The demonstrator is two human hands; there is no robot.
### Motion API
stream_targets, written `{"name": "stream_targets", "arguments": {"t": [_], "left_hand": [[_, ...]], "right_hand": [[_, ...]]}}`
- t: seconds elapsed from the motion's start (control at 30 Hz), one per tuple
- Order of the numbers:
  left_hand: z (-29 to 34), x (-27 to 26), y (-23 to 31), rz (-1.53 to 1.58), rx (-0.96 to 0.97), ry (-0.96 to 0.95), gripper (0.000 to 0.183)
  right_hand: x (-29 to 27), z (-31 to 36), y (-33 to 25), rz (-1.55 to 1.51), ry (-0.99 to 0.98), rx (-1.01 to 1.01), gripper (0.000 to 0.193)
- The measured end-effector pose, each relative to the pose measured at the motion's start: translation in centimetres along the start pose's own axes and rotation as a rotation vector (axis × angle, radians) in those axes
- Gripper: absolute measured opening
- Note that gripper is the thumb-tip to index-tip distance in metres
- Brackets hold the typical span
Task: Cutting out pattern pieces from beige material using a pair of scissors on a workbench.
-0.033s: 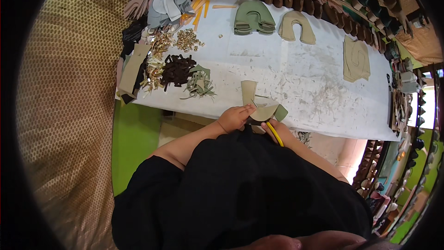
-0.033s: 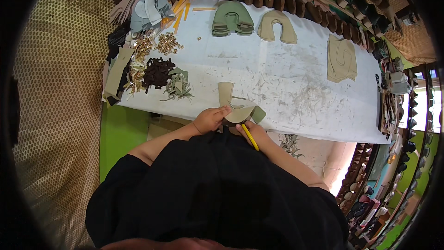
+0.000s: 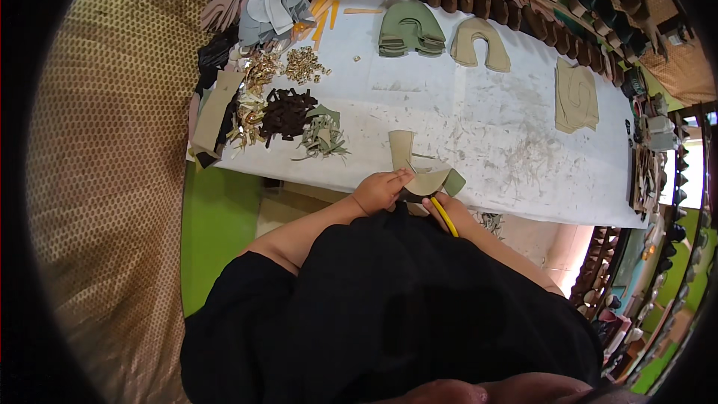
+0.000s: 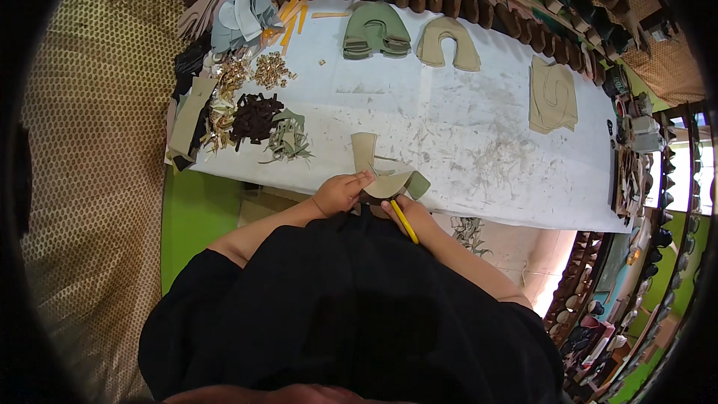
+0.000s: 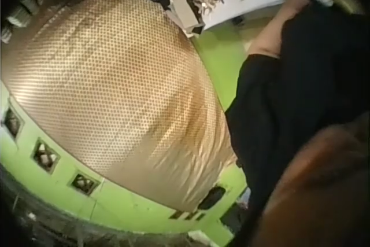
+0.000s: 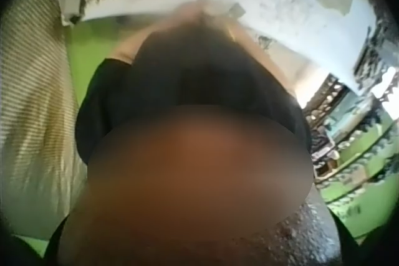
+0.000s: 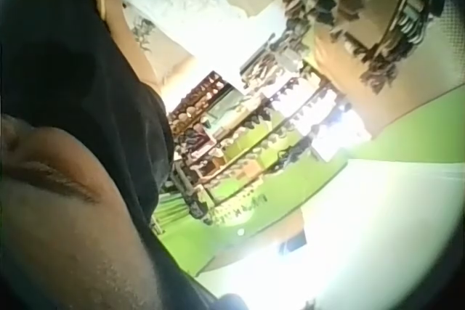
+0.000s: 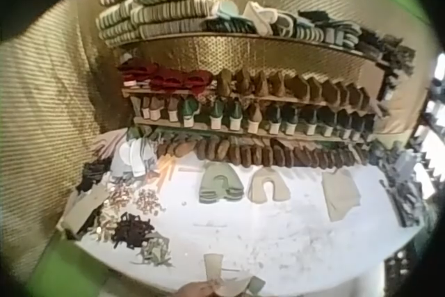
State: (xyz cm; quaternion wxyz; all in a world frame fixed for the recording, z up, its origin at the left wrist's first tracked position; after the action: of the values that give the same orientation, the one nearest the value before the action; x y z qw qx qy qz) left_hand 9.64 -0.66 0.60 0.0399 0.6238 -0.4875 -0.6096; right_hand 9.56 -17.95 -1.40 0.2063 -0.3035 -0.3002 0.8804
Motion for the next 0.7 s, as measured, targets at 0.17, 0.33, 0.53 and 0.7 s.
{"name": "stream_targets", "arguments": {"t": [0.17, 0.33, 0.53, 0.7], "left_hand": [[-0.3, 0.0, 0.1, -0.056, -0.006, -0.002, 0.055], [-0.8, -1.0, 0.4, -0.16, 0.066, 0.034, 0.057], [-0.1, -1.5, -1.8, -0.235, 0.117, 0.053, 0.05], [-0.1, -1.3, -2.2, -0.171, 0.114, 0.059, 0.04]], "right_hand": [[-0.3, 0.4, -0.7, 0.021, 0.029, -0.001, 0.055], [-1.0, -0.2, -0.4, 0.019, -0.015, 0.003, 0.058], [-1.1, -0.4, 0.2, -0.031, -0.08, 0.0, 0.059], [-0.8, -0.3, 0.4, -0.142, -0.154, 0.081, 0.056]]}}
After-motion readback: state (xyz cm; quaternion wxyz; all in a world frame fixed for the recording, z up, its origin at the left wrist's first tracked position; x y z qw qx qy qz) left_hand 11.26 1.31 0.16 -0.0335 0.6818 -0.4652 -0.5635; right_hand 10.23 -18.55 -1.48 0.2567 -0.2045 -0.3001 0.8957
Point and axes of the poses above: each hand's wrist, its own z-axis away from the middle knuckle, its own x-axis out of the palm, y = z × x, the point moved 8 cm from there along -z, towards the middle knuckle, and after that the axes turned 6 degrees about x, right-handed, at the moved point
